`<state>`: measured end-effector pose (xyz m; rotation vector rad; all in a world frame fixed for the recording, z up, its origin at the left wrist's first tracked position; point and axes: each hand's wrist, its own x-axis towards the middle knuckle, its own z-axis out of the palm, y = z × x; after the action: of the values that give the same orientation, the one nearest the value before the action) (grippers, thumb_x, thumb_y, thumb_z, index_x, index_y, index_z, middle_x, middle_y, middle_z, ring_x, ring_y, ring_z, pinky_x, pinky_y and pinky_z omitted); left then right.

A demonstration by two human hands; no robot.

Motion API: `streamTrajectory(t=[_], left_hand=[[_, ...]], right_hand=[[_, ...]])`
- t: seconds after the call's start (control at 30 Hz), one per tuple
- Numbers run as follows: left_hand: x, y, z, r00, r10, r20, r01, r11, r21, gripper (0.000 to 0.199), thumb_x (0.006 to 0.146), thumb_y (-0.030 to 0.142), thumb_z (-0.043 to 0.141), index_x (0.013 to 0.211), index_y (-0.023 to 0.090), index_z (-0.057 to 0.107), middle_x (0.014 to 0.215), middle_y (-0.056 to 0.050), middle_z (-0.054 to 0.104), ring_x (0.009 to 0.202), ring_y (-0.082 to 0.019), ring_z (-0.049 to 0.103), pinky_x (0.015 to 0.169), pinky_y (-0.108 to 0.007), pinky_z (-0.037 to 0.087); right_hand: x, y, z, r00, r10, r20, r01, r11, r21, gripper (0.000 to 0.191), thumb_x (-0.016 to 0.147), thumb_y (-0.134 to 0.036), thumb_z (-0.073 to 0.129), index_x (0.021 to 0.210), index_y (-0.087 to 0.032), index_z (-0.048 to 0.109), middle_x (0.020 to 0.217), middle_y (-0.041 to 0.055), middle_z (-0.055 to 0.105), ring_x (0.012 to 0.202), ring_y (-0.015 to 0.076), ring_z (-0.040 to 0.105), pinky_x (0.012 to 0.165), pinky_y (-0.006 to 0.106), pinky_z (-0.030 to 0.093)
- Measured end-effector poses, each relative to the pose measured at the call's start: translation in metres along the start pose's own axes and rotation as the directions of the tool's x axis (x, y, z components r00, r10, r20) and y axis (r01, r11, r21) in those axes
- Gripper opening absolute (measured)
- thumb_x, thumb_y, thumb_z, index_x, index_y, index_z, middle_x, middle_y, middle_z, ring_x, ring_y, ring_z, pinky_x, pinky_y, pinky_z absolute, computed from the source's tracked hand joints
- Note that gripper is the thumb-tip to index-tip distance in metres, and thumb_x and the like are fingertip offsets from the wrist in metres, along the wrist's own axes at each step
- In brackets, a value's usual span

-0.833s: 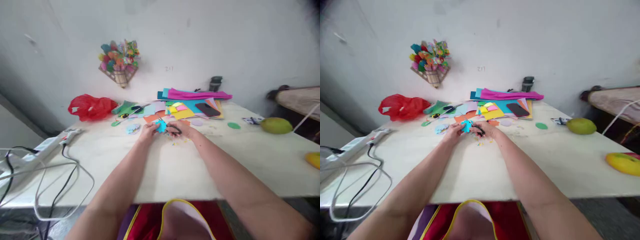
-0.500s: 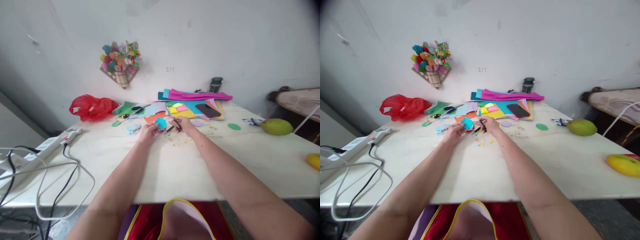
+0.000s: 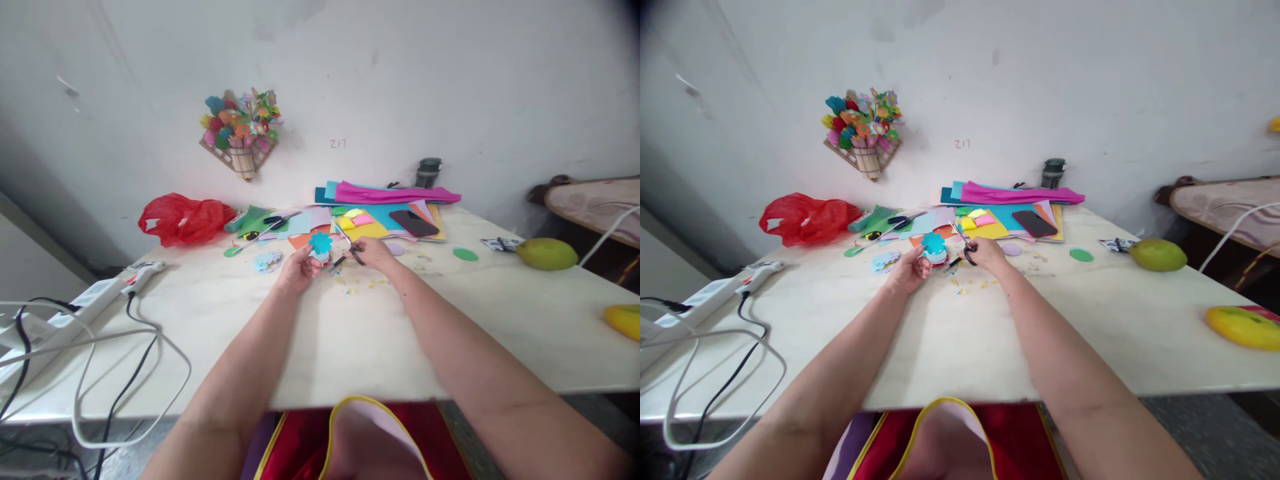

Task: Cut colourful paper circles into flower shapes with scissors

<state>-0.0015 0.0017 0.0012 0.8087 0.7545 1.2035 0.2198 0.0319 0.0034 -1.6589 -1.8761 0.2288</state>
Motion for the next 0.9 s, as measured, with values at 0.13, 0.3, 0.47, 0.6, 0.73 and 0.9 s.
streamTrajectory(t=[0.13, 0.3, 0.47, 0.6, 0.73, 0.9], left_hand=[[0.001, -0.001, 0.001, 0.998, 0.056, 0.018, -0.055, 0.998, -0.026, 0.009, 0.087, 0.019, 0.059, 0.085, 0.013, 0.065, 0.066, -0.007, 0.074, 0.047, -0.015, 0.066, 0.047, -0.021, 0.053], [0.006, -0.006, -0.003, 0.992, 0.091, 0.091, -0.093, 0.995, 0.018, 0.025, 0.084, 0.032, 0.065, 0.093, 0.009, 0.072, 0.083, -0.015, 0.078, 0.085, -0.028, 0.077, 0.080, -0.036, 0.061], [0.010, -0.011, -0.011, 0.964, 0.237, 0.120, -0.246, 0.967, 0.066, 0.049, 0.066, 0.019, 0.085, 0.113, 0.011, 0.069, 0.083, -0.006, 0.078, 0.076, -0.022, 0.076, 0.079, -0.034, 0.062], [0.008, -0.010, -0.009, 0.959, 0.257, 0.118, -0.265, 0.963, 0.052, 0.074, 0.061, 0.019, 0.090, 0.128, 0.014, 0.060, 0.074, 0.000, 0.074, 0.072, -0.019, 0.075, 0.076, -0.032, 0.061], [0.005, -0.007, -0.005, 0.966, 0.230, 0.118, -0.236, 0.971, 0.034, 0.057, 0.060, 0.016, 0.090, 0.111, 0.014, 0.064, 0.077, -0.001, 0.075, 0.075, -0.018, 0.074, 0.077, -0.030, 0.061], [0.002, -0.005, -0.002, 0.982, 0.161, 0.096, -0.166, 0.985, 0.038, 0.030, 0.069, 0.009, 0.080, 0.095, 0.013, 0.066, 0.085, -0.005, 0.076, 0.078, -0.018, 0.074, 0.083, -0.030, 0.061]], right_hand=[[-0.006, -0.006, -0.007, 0.998, 0.042, 0.048, -0.032, 0.979, -0.200, 0.039, 0.079, -0.051, 0.071, 0.106, -0.024, 0.076, 0.109, 0.0084, 0.077, 0.101, 0.0264, 0.070, 0.076, 0.030, 0.050], [-0.013, -0.013, -0.010, 0.996, 0.054, 0.078, -0.024, 0.937, -0.347, 0.040, 0.086, -0.048, 0.064, 0.116, -0.023, 0.074, 0.112, 0.0123, 0.076, 0.105, 0.0285, 0.069, 0.078, 0.032, 0.049], [-0.015, -0.020, -0.010, 0.993, 0.039, 0.114, 0.009, 0.922, -0.387, 0.039, 0.087, -0.042, 0.062, 0.121, -0.023, 0.071, 0.114, 0.0125, 0.075, 0.107, 0.0293, 0.069, 0.081, 0.033, 0.049], [-0.015, -0.024, -0.009, 0.992, 0.020, 0.124, 0.028, 0.927, -0.375, 0.038, 0.087, -0.041, 0.061, 0.119, -0.023, 0.071, 0.114, 0.0111, 0.076, 0.108, 0.0289, 0.069, 0.081, 0.033, 0.049], [-0.016, -0.026, -0.009, 0.990, -0.008, 0.144, 0.062, 0.925, -0.374, 0.032, 0.087, -0.036, 0.060, 0.112, -0.023, 0.074, 0.111, 0.0107, 0.076, 0.106, 0.0279, 0.069, 0.080, 0.032, 0.048], [-0.016, -0.029, -0.007, 0.987, -0.015, 0.159, 0.073, 0.929, -0.363, 0.029, 0.086, -0.037, 0.062, 0.106, -0.022, 0.077, 0.110, 0.0120, 0.077, 0.105, 0.0289, 0.069, 0.078, 0.032, 0.049]])
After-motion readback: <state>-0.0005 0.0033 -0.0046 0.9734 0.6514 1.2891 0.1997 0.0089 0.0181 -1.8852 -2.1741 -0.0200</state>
